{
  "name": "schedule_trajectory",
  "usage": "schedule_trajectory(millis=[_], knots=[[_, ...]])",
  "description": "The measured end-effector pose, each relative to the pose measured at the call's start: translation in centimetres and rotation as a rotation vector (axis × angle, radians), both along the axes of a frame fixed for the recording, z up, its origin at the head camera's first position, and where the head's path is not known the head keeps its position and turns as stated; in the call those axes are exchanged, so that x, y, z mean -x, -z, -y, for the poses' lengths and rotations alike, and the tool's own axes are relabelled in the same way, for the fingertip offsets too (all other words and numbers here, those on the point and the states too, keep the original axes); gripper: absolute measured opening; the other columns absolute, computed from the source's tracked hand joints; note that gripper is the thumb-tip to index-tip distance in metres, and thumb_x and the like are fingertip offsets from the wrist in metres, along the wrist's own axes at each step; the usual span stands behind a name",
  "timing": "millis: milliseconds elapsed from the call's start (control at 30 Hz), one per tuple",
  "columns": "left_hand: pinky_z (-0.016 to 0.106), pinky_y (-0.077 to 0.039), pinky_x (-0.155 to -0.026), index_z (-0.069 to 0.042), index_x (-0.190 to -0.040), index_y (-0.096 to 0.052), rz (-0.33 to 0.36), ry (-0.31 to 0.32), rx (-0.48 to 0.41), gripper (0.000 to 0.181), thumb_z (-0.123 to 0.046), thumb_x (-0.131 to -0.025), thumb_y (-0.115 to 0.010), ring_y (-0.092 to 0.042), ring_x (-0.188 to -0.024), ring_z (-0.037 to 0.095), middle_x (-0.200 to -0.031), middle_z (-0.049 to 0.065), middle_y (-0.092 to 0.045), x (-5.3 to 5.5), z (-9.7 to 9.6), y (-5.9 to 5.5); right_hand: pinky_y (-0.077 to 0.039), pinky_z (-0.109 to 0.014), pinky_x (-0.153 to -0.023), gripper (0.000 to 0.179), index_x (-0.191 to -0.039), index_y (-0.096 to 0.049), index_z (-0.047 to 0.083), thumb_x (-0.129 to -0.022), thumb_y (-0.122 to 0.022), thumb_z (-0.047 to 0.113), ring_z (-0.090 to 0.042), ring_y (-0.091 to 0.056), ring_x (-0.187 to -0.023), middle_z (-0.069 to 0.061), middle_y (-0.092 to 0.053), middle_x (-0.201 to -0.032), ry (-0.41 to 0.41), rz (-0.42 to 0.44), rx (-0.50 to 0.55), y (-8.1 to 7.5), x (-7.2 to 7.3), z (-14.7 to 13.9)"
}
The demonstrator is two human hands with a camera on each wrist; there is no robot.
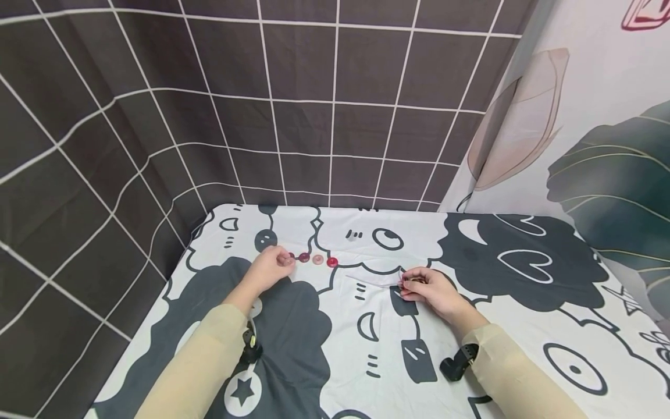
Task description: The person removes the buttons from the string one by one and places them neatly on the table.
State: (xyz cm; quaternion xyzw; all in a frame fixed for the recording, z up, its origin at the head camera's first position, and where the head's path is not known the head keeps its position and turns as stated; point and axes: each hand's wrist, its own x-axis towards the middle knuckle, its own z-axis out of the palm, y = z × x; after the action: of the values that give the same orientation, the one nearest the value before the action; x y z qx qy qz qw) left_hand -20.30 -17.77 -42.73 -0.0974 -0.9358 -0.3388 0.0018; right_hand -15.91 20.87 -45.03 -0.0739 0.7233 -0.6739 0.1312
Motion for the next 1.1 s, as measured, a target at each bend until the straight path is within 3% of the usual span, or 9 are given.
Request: schedule_trajectory(millis=[267, 1100], knots=[[0.039, -0.045, -0.079, -0.005, -0.092, -0.057, 0.013, -0.035, 0.014, 0.022, -0.022, -0.081, -0.067, -0.054, -0.082, 0.022, -0.087, 0.006, -0.054, -0.04, 0.43, 0.21, -0.053, -0.032, -0.075, 0.036, -0.117, -0.044, -0.02, -0.089, -0.056, 0.001, -0.018, -0.066, -0.081, -0.019, -0.059, -0.099, -0.002, 0.011, -0.004, 0.04, -0.06, 0.03], [0.039, -0.044, -0.075, -0.006, -0.087, -0.059, 0.044, 0.02, 0.071, 0.02, -0.022, -0.079, -0.068, -0.052, -0.077, 0.02, -0.083, 0.005, -0.054, 0.05, 0.71, 0.58, -0.053, -0.031, -0.076, 0.038, -0.116, -0.044, -0.02, -0.09, -0.058, 0.003, -0.019, -0.066, -0.082, -0.021, -0.059, -0.101, -0.007, 0.0, -0.014, 0.13, 0.1, -0.08]])
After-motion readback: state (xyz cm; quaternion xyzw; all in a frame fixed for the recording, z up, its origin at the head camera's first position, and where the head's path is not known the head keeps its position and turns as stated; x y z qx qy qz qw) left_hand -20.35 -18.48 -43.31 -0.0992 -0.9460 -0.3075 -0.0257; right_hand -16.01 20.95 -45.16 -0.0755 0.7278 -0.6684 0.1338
